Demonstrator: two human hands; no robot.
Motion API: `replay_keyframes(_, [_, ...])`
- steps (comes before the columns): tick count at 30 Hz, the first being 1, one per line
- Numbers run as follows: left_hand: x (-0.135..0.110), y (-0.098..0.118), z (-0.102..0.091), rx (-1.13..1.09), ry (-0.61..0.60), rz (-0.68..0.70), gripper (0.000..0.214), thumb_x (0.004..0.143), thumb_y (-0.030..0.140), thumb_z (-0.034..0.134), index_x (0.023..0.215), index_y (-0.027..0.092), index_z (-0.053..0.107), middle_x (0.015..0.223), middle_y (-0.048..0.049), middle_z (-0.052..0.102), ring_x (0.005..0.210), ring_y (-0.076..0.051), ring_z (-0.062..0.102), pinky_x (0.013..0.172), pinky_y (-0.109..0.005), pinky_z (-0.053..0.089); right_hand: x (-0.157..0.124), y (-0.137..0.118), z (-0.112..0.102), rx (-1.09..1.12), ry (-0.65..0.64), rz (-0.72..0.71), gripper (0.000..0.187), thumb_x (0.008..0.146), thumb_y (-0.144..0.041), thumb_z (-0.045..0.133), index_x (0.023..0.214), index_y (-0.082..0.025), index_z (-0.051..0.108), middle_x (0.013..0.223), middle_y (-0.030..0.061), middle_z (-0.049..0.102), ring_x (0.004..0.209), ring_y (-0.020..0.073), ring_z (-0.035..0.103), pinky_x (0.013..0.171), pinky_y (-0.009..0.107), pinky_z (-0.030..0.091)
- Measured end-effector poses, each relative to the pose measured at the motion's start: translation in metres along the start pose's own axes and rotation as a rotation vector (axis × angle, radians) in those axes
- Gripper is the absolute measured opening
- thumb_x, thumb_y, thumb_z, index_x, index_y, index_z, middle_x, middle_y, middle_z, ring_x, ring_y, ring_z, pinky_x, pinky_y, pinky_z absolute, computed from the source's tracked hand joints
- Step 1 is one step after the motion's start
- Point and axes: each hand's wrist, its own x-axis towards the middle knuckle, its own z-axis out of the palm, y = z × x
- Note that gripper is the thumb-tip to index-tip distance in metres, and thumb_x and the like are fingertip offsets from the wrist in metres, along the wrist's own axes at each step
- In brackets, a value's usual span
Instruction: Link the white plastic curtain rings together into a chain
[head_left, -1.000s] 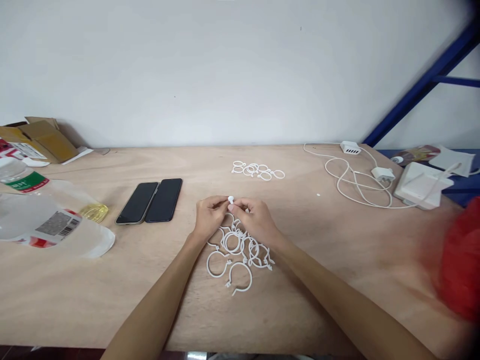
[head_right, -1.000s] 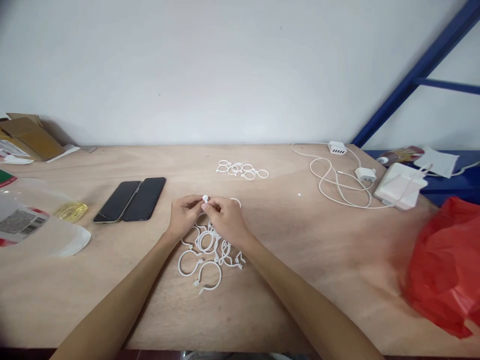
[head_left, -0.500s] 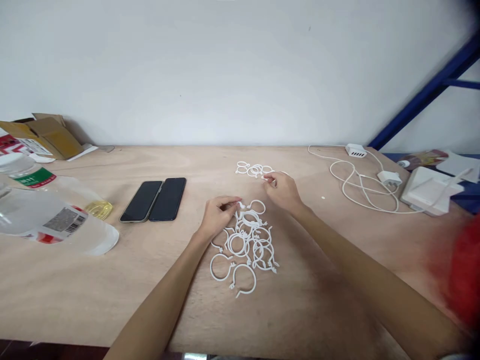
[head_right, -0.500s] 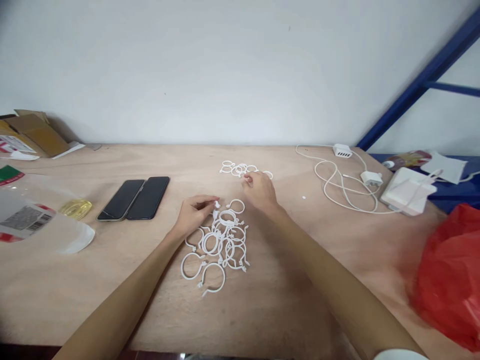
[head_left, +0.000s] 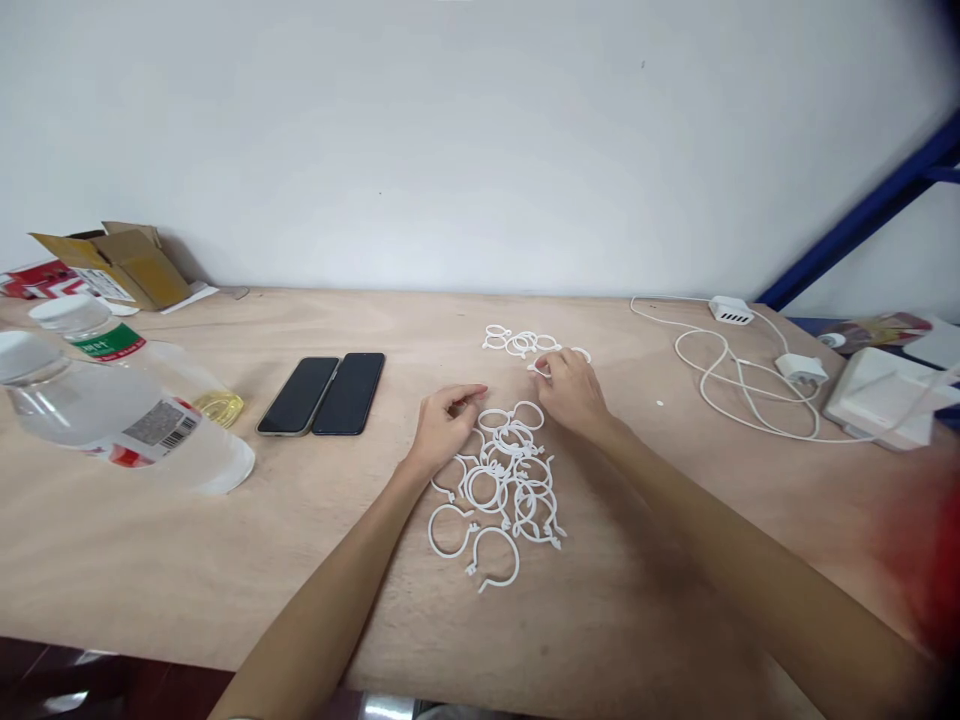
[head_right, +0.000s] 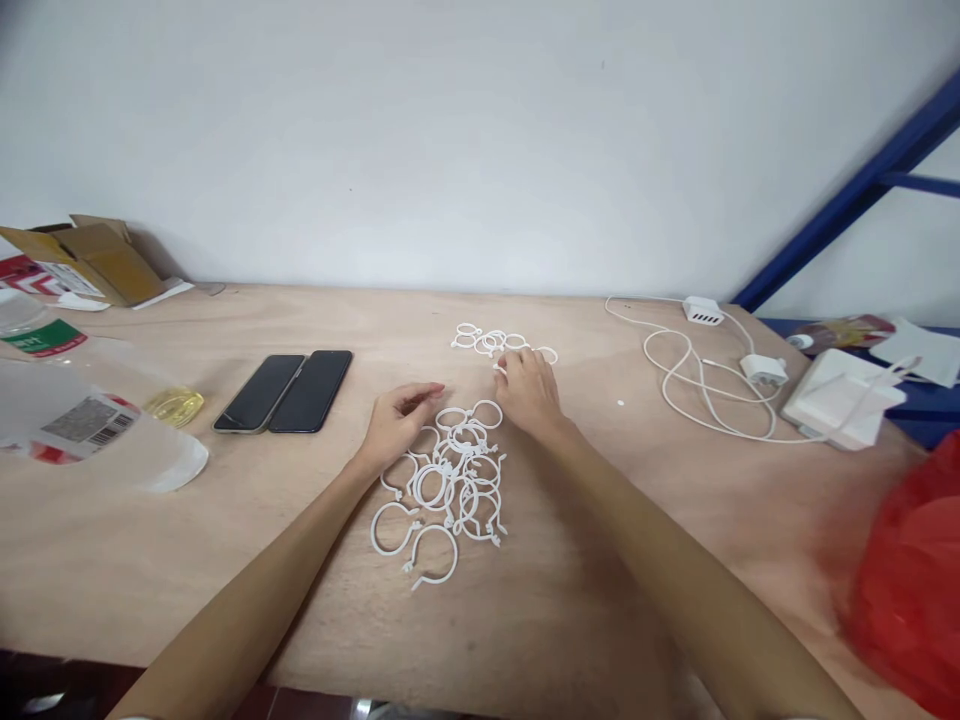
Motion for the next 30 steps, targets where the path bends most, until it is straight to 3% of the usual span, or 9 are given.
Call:
replay_keyframes(2, [0.000, -0.001, 0.000, -0.015, 0.008, -0.004, 0.024, 0.077, 0.017, 0.060, 0.097, 0.020, 0.074, 0.098, -0.0070, 0.074, 0.091, -0.020, 0.068, 0.083, -0.032, 0.052, 0.003, 0.005, 0.001, -0.028, -0.031, 0.042, 0.026, 0.086, -0.024, 0.050, 0.104, -0.013, 0.065, 0.107, 0.0162, 0.061, 0.103, 0.0296, 0.051, 0.089, 0.040, 0.040])
replay_keyframes(6, [0.001, -0.003, 0.000, -0.022, 0.017, -0.006, 0.022, 0.077, 0.018, 0.062, 0.095, 0.019, 0.074, 0.096, -0.0070, 0.075, 0.086, -0.019, 0.068, 0.079, -0.029, 0.052, 0.008, 0.006, 0.000, 0.050, -0.065, 0.044, 0.024, 0.085, -0.019, 0.047, 0.088, -0.014, 0.070, 0.100, 0.0160, 0.062, 0.102, 0.0282, 0.052, 0.090, 0.041, 0.040])
replay_keyframes(9, [0.001, -0.002, 0.000, -0.023, 0.060, 0.020, 0.027, 0.077, 0.020, 0.064, 0.102, 0.020, 0.072, 0.100, -0.0070, 0.073, 0.083, -0.017, 0.066, 0.076, -0.027, 0.051, 0.000, -0.016, -0.007, 0.458, -0.046, 0.115, 0.019, 0.080, -0.025, 0.054, 0.085, -0.015, 0.070, 0.092, 0.0097, 0.066, 0.089, 0.0222, 0.057, 0.081, 0.036, 0.044])
replay_keyframes(12, [0.000, 0.003, 0.000, -0.050, 0.100, 0.071, 0.034, 0.075, 0.023, 0.068, 0.108, 0.020, 0.070, 0.101, -0.0073, 0.072, 0.081, -0.016, 0.065, 0.076, -0.027, 0.051, -0.017, -0.053, -0.019, 0.963, -0.222, 0.237, 0.024, 0.076, -0.037, 0.059, 0.086, -0.017, 0.068, 0.080, 0.0043, 0.068, 0.071, 0.0176, 0.059, 0.064, 0.030, 0.046])
replay_keyframes(15, [-0.003, 0.008, -0.001, -0.044, 0.141, 0.114, 0.019, 0.078, 0.024, 0.063, 0.094, 0.019, 0.074, 0.092, -0.0065, 0.073, 0.082, -0.018, 0.066, 0.077, -0.029, 0.051, -0.033, -0.083, -0.027, 1.161, -0.290, 0.274, 0.024, 0.073, -0.039, 0.062, 0.081, -0.018, 0.069, 0.077, 0.0021, 0.068, 0.068, 0.0154, 0.059, 0.061, 0.027, 0.044])
replay_keyframes(18, [-0.005, 0.011, -0.003, -0.005, 0.146, 0.127, 0.016, 0.080, 0.021, 0.059, 0.081, 0.020, 0.075, 0.083, -0.0045, 0.074, 0.079, -0.018, 0.066, 0.075, -0.028, 0.050, -0.039, -0.096, -0.028, 1.209, -0.288, 0.299, 0.022, 0.073, -0.038, 0.061, 0.072, -0.018, 0.068, 0.073, 0.0013, 0.067, 0.068, 0.0142, 0.058, 0.062, 0.025, 0.044])
replay_keyframes(22, [-0.005, 0.012, -0.004, 0.106, 0.084, 0.193, 0.018, 0.080, 0.019, 0.056, 0.082, 0.020, 0.074, 0.078, -0.0039, 0.072, 0.073, -0.017, 0.063, 0.070, -0.026, 0.048, -0.036, -0.095, -0.024, 1.161, -0.259, 0.315, 0.029, 0.076, -0.042, 0.058, 0.067, -0.017, 0.067, 0.067, 0.0024, 0.065, 0.064, 0.0146, 0.057, 0.059, 0.025, 0.043])
replay_keyframes(30, [-0.006, 0.016, -0.004, 0.149, -0.003, 0.226, 0.027, 0.083, 0.022, 0.053, 0.059, 0.018, 0.065, 0.058, -0.0009, 0.058, 0.057, -0.013, 0.051, 0.060, -0.024, 0.039, -0.063, -0.091, -0.035, 0.973, -0.150, 0.093, 0.024, 0.079, -0.036, 0.057, 0.064, -0.020, 0.068, 0.059, -0.0014, 0.058, 0.058, 0.0133, 0.050, 0.055, 0.025, 0.036])
